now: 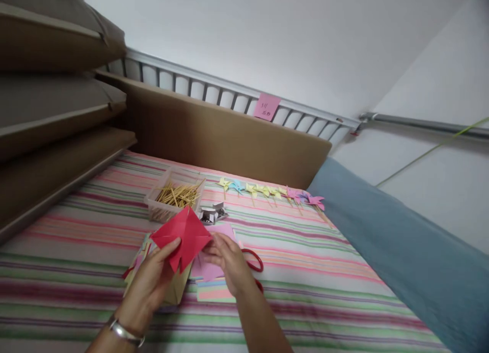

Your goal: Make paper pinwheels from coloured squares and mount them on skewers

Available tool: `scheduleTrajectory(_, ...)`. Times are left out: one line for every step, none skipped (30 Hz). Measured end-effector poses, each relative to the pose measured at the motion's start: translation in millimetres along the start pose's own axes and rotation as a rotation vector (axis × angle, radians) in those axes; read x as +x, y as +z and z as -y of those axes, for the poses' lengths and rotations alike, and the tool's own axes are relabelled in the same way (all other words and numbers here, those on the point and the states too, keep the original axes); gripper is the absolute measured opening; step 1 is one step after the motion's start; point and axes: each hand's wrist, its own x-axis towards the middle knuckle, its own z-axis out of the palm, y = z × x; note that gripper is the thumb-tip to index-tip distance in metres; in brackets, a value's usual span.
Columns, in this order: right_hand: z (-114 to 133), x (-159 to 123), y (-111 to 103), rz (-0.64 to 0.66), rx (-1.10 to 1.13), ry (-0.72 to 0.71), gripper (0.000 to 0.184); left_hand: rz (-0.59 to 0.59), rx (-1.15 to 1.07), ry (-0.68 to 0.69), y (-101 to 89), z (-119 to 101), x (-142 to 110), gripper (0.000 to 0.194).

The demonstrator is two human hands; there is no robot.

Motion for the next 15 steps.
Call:
scheduleTrajectory(-2.2, 1.4, 8.2, 0.013, 0.158, 0.035, 0.033, 0.011, 0.009, -0.006, 2.7, 5.0, 0.0, 0.018)
scheduleTrajectory(-4.4, 3.0, 13.7, 0.006, 0.275, 0.057, 0.031, 0.021, 0.021, -0.021, 5.1, 9.7, -0.1, 0.018)
scheduleTrajectory(-6.3, 5.0, 16.3, -0.011, 0.354, 0.070, 0.029, 0.030, 0.033, -0.041, 7.3, 13.9, -0.1, 0.019)
scheduleTrajectory(-7.9, 7.1, 16.3, -0.040, 0.402, 0.078, 0.028, 0.039, 0.043, -0.064, 9.3, 17.4, -0.1, 0.019)
scheduleTrajectory(-9.1, 9.4, 14.1, -0.071, 0.430, 0.082, 0.028, 0.048, 0.051, -0.084, 11.2, 20.2, 0.1, 0.020)
scheduleTrajectory(-9.8, 11.6, 10.5, -0.093, 0.444, 0.086, 0.028, 0.053, 0.061, -0.102, 13.0, 22.3, 0.6, 0.020)
scheduleTrajectory(-10.1, 13.6, 6.1, -0.104, 0.452, 0.092, 0.028, 0.058, 0.072, -0.118, 14.5, 23.8, 1.3, 0.020)
scheduleTrajectory(-10.2, 15.3, 1.6, -0.106, 0.455, 0.099, 0.027, 0.060, 0.084, -0.130, 15.9, 25.1, 2.3, 0.019)
scheduleTrajectory(-10.2, 16.6, -2.6, -0.099, 0.457, 0.106, 0.027, 0.061, 0.100, -0.142, 16.9, 26.3, 3.6, 0.018)
scheduleTrajectory(-10.1, 17.4, -6.0, -0.089, 0.458, 0.110, 0.026, 0.062, 0.121, -0.153, 17.6, 27.8, 5.0, 0.017)
scheduleTrajectory(-10.2, 17.9, -8.5, -0.078, 0.455, 0.105, 0.025, 0.063, 0.144, -0.154, 17.9, 29.7, 6.6, 0.017)
scheduleTrajectory(-10.4, 18.1, -10.3, -0.069, 0.444, 0.094, 0.024, 0.069, 0.166, -0.149, 17.8, 32.1, 8.3, 0.018)
scheduleTrajectory(-10.6, 18.2, -11.5, -0.064, 0.422, 0.079, 0.023, 0.076, 0.187, -0.137, 17.4, 34.9, 10.0, 0.021)
scheduleTrajectory(-10.9, 18.1, -12.4, -0.063, 0.383, 0.064, 0.021, 0.079, 0.206, -0.122, 16.7, 37.9, 11.6, 0.023)
scheduleTrajectory(-10.9, 18.0, -13.1, -0.077, 0.316, 0.047, 0.020, 0.079, 0.218, -0.102, 15.9, 40.7, 13.1, 0.024)
